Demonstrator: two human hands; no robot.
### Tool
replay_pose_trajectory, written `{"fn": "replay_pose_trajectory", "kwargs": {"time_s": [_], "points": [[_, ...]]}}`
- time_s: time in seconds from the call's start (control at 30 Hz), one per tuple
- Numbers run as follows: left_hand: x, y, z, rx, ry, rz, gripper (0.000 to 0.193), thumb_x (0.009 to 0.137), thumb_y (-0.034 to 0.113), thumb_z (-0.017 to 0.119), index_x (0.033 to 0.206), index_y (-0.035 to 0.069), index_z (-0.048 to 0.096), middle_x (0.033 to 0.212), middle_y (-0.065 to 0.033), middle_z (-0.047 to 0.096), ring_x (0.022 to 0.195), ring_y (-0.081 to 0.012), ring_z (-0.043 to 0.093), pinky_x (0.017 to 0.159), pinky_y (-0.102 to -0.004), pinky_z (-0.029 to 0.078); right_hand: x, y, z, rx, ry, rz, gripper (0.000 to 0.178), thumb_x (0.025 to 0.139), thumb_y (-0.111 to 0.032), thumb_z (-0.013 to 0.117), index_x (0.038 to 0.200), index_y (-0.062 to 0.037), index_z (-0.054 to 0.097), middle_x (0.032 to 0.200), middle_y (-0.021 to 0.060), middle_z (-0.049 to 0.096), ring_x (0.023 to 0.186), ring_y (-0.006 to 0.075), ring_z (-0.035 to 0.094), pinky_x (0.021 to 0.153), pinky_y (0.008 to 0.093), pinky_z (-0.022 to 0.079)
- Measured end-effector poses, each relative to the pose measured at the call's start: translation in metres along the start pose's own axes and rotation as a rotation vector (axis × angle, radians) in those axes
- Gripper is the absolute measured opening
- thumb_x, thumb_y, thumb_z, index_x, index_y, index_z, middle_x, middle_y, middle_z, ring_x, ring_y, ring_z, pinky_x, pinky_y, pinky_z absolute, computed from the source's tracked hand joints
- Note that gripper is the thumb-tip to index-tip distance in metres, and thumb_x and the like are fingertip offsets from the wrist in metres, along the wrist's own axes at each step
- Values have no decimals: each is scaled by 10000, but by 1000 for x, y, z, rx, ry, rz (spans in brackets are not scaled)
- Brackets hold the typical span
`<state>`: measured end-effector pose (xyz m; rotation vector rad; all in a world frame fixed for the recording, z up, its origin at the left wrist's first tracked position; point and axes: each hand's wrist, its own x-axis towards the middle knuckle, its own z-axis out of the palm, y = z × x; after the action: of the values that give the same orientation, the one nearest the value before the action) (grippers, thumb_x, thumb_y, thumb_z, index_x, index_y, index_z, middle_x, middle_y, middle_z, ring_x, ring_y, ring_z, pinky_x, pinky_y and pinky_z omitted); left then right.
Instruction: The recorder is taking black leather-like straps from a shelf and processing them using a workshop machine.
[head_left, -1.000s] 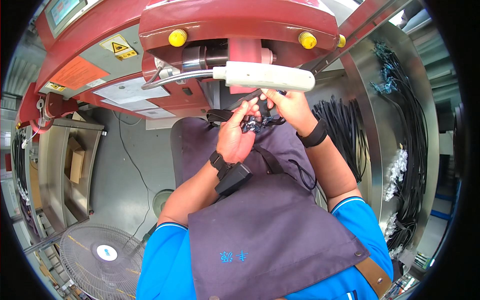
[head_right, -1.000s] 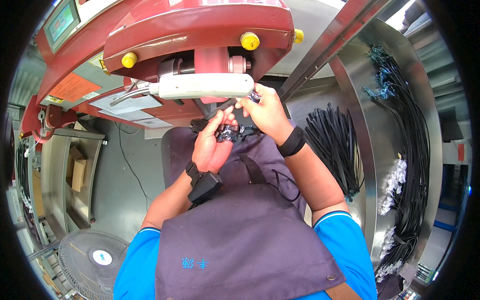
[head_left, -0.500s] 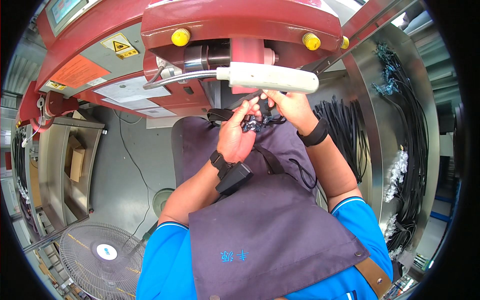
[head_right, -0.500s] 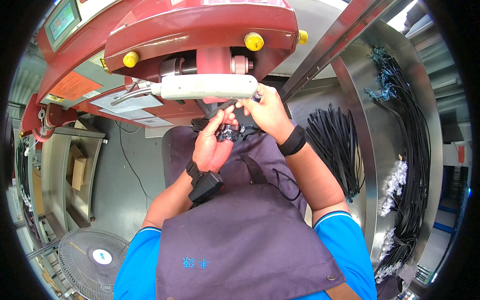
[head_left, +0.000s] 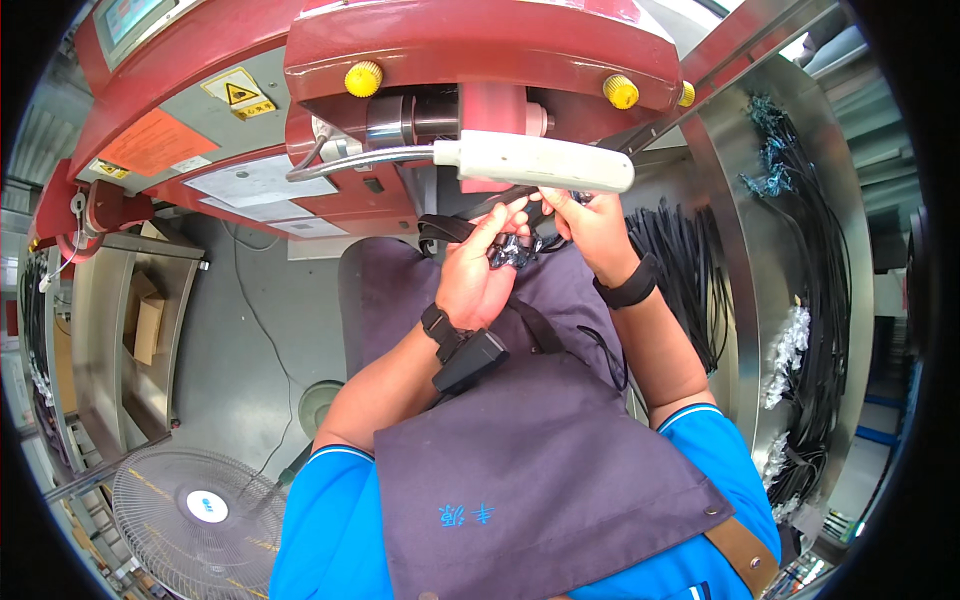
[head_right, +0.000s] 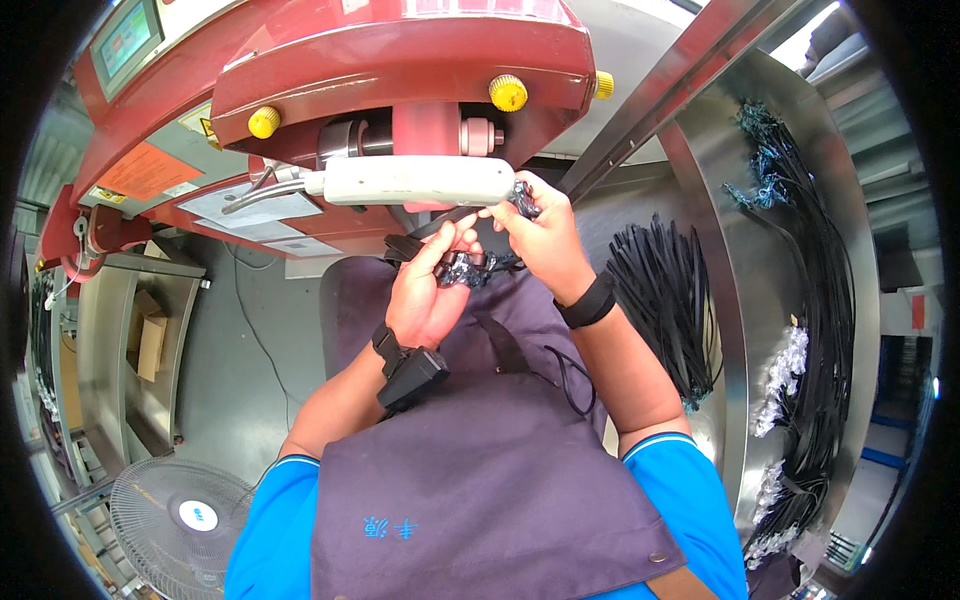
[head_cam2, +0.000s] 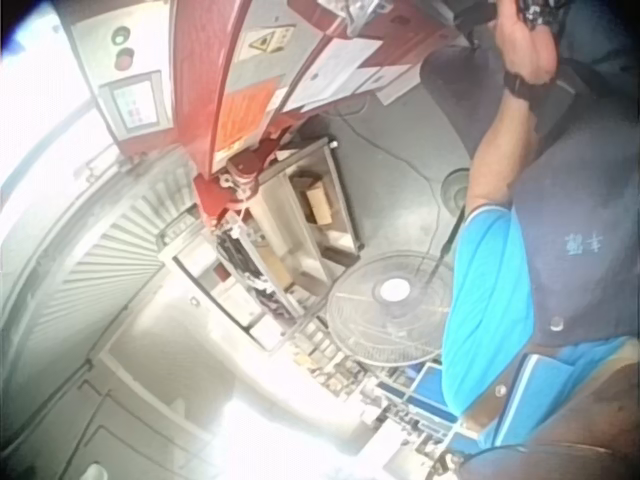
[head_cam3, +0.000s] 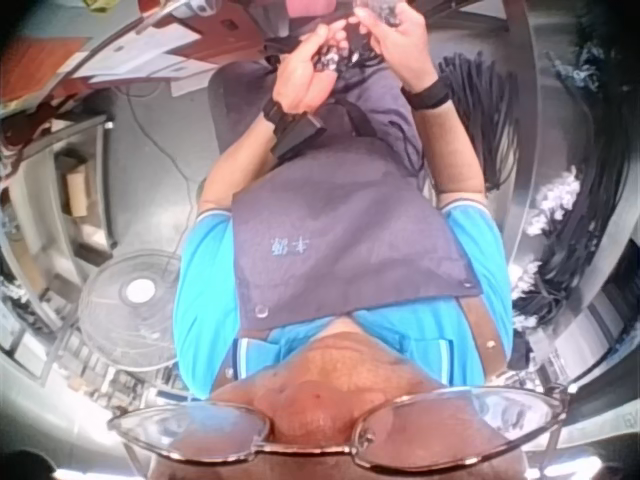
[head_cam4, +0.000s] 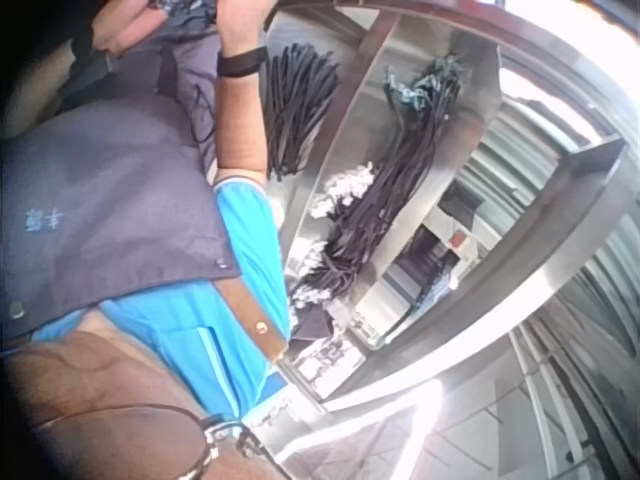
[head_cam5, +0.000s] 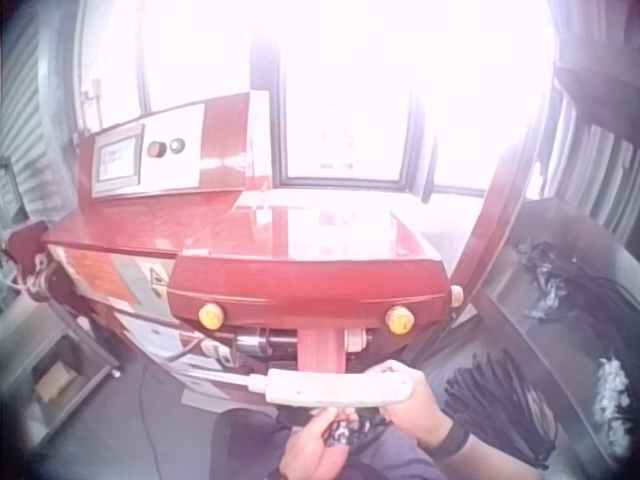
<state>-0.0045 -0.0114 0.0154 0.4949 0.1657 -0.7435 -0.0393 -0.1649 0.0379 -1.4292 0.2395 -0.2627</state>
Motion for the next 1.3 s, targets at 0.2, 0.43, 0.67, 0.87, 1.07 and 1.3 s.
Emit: {"fn": "replay_pose_trajectory", "kwargs": {"time_s": [0.2,0.43,0.67,0.87,1.07,1.3], "points": [[-3,1,-5,24,33,2,287,928,140,558,1118,-73,580,919,-96,628,841,-145,574,796,-301,478,-1,7,5,-50,4,-115,84,881,-76,624,957,-43,607,735,-19,616,510,-8,435,417,161,289],[1,3,-11,5,52,6,281,917,135,573,1110,-70,581,918,-102,630,842,-147,574,802,-303,477,1,2,3,-11,-57,11,137,873,-60,632,1005,-22,627,798,24,653,606,17,507,464,170,347],[3,4,-11,-47,81,0,132,902,103,596,977,-2,623,981,-134,653,797,-150,592,713,-298,504,4,2,13,-12,-6,-36,138,869,-50,631,999,-6,626,801,41,665,597,32,517,423,178,331],[3,5,-6,-20,34,-31,300,916,148,579,1121,-71,579,891,-87,625,819,-135,569,793,-285,468,4,-1,9,-44,39,9,89,869,-49,626,948,-10,625,753,33,647,527,11,483,411,164,327],[3,2,-2,-6,28,-22,305,916,148,580,1119,-79,578,871,-84,617,812,-131,564,789,-282,468,1,-1,6,24,64,-14,55,880,-78,622,894,-25,622,673,-1,592,452,5,438,386,163,314],[2,2,-8,-23,75,-22,285,910,139,584,1097,-77,590,874,-92,618,812,-137,562,793,-288,467,4,5,9,2,54,27,85,882,-82,620,935,-16,627,715,24,628,466,9,452,383,168,327]]}}
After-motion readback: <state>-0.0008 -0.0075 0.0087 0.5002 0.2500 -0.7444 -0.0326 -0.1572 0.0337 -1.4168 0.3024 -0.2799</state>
